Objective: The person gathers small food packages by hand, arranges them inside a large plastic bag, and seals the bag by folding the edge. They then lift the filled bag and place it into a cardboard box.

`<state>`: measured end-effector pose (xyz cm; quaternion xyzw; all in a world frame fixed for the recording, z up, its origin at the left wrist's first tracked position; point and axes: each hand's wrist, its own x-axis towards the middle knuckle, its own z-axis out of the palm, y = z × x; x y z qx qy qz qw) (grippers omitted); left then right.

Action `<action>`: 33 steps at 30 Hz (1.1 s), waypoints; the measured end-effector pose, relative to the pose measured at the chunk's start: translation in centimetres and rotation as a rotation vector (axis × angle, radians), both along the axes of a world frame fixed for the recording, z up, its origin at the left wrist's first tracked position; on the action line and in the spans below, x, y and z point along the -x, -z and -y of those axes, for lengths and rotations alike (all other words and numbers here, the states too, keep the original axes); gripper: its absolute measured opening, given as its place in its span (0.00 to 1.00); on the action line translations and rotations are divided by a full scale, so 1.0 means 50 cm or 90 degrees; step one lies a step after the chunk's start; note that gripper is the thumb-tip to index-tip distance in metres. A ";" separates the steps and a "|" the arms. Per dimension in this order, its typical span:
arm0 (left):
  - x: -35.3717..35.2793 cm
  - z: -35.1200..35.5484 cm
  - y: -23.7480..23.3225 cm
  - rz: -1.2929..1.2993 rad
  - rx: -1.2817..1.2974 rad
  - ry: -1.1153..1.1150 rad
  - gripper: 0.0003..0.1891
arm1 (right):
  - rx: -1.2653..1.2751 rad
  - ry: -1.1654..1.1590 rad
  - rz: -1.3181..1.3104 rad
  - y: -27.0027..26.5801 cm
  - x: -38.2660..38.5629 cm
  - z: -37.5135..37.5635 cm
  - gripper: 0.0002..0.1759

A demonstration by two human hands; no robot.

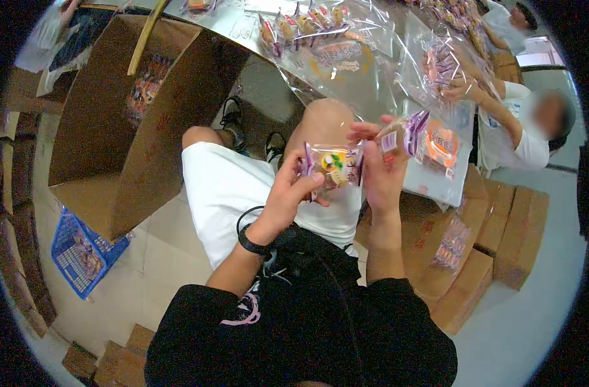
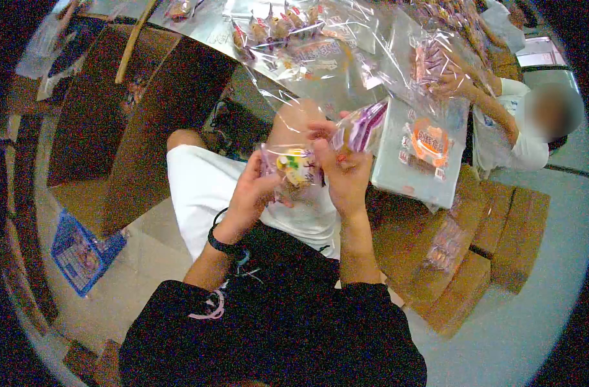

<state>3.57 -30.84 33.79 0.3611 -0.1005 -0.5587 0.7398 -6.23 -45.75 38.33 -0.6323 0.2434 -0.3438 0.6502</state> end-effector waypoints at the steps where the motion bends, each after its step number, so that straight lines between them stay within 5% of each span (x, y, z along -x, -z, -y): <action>1: -0.003 0.001 0.003 0.004 0.018 -0.004 0.22 | -0.030 0.041 -0.016 0.000 0.000 0.003 0.32; 9: -0.001 0.004 0.047 0.000 0.068 -0.055 0.24 | -0.092 -0.045 -0.069 0.001 0.003 -0.018 0.33; 12: -0.015 -0.001 -0.005 -0.004 0.094 -0.025 0.24 | -0.020 -0.108 -0.081 0.009 0.018 -0.006 0.38; 15: 0.000 0.007 0.027 0.324 0.063 -0.058 0.28 | 0.023 -0.187 -0.192 0.002 0.028 0.004 0.42; 16: 0.005 0.004 0.006 0.200 0.026 -0.054 0.26 | 0.022 -0.199 -0.193 -0.011 0.021 0.000 0.43; 22: -0.016 0.004 0.045 0.109 -0.014 -0.175 0.23 | 0.276 0.056 -0.144 0.016 0.016 0.016 0.40; 28: -0.029 0.006 0.023 0.057 -0.043 -0.289 0.22 | 0.469 0.012 -0.256 -0.037 0.026 0.009 0.35; 33: -0.003 0.017 0.017 0.071 -0.008 -0.299 0.23 | 0.363 -0.164 -0.180 -0.021 0.016 -0.001 0.39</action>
